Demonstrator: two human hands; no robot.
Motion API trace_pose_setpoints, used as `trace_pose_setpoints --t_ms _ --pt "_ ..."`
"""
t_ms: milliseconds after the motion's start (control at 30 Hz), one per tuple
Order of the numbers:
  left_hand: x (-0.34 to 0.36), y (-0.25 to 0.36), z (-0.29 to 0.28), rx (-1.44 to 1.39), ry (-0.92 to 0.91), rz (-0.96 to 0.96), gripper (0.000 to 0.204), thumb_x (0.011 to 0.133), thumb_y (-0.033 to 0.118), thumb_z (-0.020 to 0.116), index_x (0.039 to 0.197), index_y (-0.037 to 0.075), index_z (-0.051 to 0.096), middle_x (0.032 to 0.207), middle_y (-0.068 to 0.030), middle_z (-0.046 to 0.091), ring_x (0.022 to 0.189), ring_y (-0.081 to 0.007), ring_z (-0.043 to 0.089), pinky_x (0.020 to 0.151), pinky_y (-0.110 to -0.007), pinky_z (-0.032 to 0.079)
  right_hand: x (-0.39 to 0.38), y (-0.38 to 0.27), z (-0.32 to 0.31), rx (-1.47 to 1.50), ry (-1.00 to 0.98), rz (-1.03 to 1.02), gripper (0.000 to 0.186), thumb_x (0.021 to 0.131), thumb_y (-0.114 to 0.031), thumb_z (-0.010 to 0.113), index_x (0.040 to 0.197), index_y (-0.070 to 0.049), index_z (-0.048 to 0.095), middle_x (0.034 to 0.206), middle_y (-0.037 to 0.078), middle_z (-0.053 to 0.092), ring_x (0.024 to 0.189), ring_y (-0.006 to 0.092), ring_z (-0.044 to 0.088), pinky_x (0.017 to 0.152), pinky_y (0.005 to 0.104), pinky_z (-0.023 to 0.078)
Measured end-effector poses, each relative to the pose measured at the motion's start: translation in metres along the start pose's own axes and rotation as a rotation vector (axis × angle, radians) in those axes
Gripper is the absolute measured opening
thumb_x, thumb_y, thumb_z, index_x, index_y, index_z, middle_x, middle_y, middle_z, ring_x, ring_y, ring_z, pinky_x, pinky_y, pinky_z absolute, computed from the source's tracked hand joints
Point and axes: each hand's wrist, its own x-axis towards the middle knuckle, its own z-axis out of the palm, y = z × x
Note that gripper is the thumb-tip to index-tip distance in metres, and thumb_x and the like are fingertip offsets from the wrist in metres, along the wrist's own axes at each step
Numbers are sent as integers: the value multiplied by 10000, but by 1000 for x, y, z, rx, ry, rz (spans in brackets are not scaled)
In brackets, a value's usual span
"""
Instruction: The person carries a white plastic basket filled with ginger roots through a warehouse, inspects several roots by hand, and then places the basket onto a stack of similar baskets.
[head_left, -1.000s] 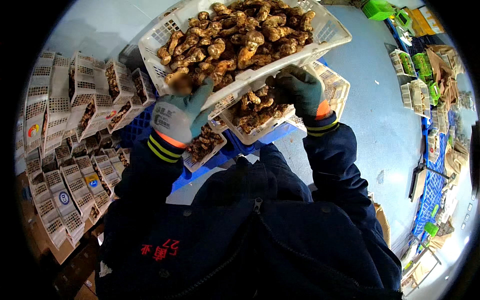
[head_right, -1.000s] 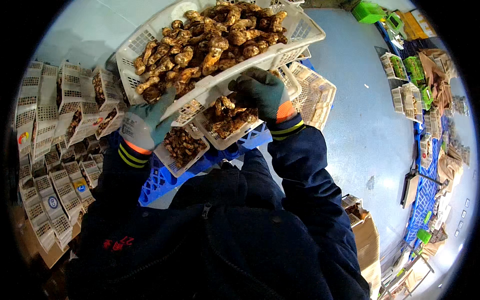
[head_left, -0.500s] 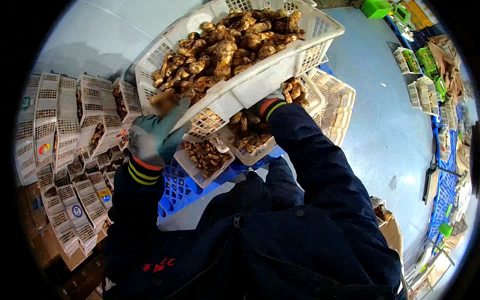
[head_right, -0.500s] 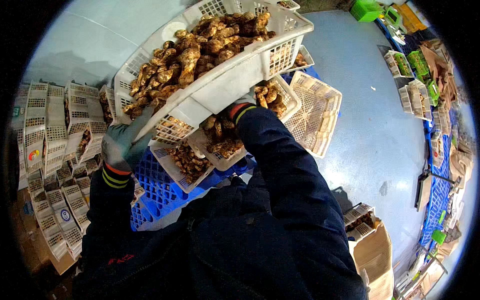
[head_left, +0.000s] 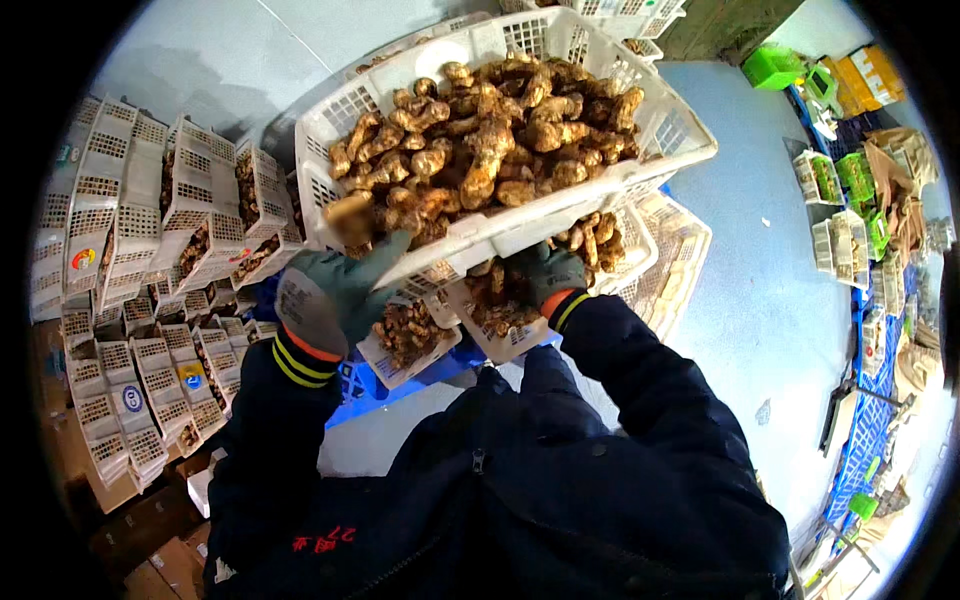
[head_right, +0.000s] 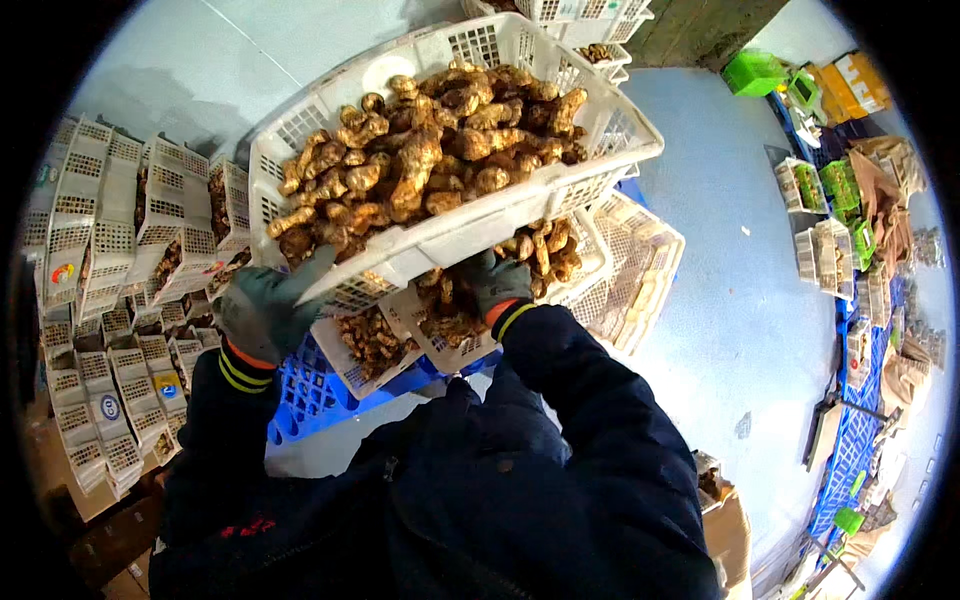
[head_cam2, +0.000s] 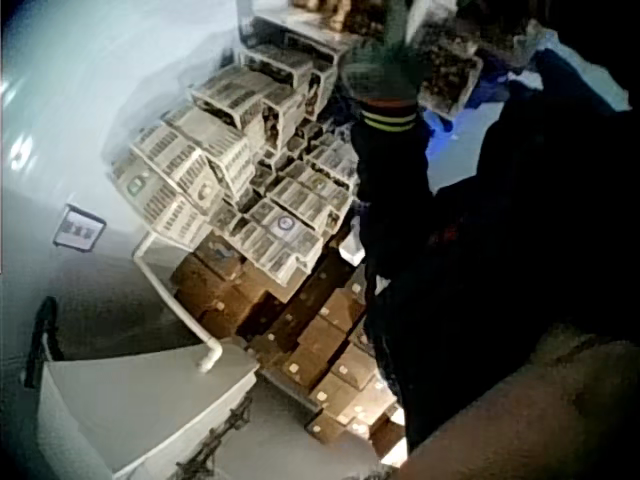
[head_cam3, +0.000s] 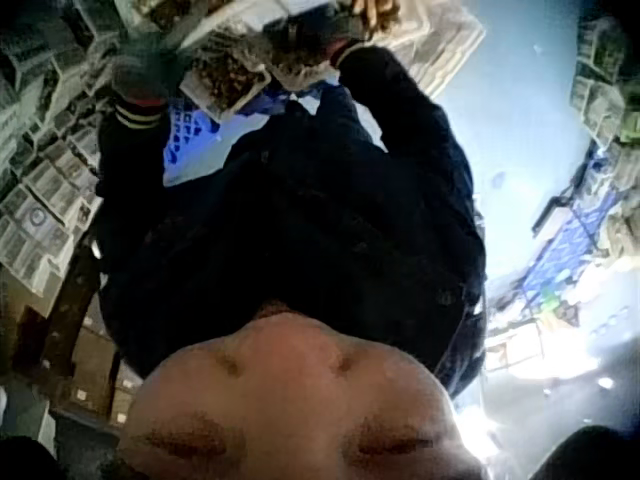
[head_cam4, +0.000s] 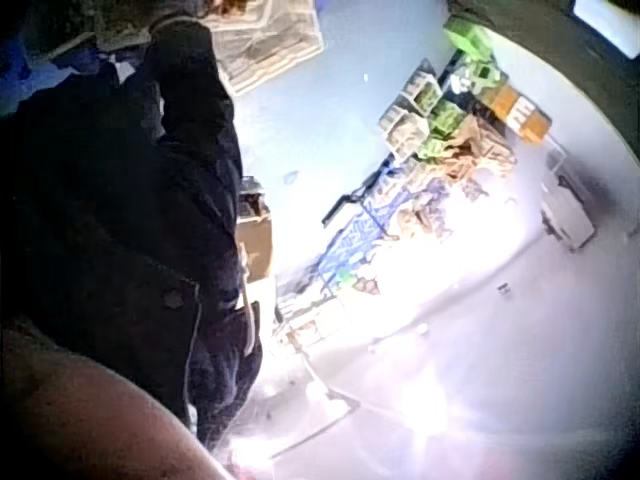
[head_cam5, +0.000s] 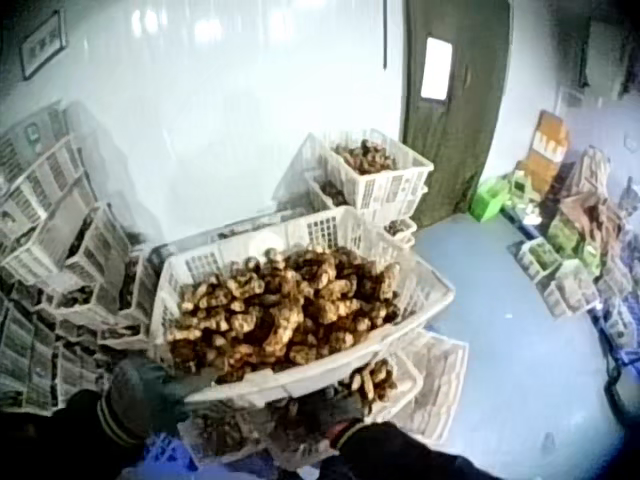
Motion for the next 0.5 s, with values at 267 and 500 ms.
trace_pose_setpoints --t_ms 267,500 --pt "-7 -12 -1 -30 5 38 459 730 287 614 1160 131 571 774 -126 630 689 -287 611 615 -381 490 -20 7 -37 559 320 -404 586 672 -293 704 1211 -159 518 1228 144 504 1062 329 515 925 403 414" --pt "-7 -7 3 -60 168 100 509 666 246 676 1153 131 585 530 -84 542 472 -247 540 461 -347 436 -40 -5 -23 2116 -36 -15 436 873 -315 543 1169 5 512 1106 146 582 908 221 617 718 264 530"
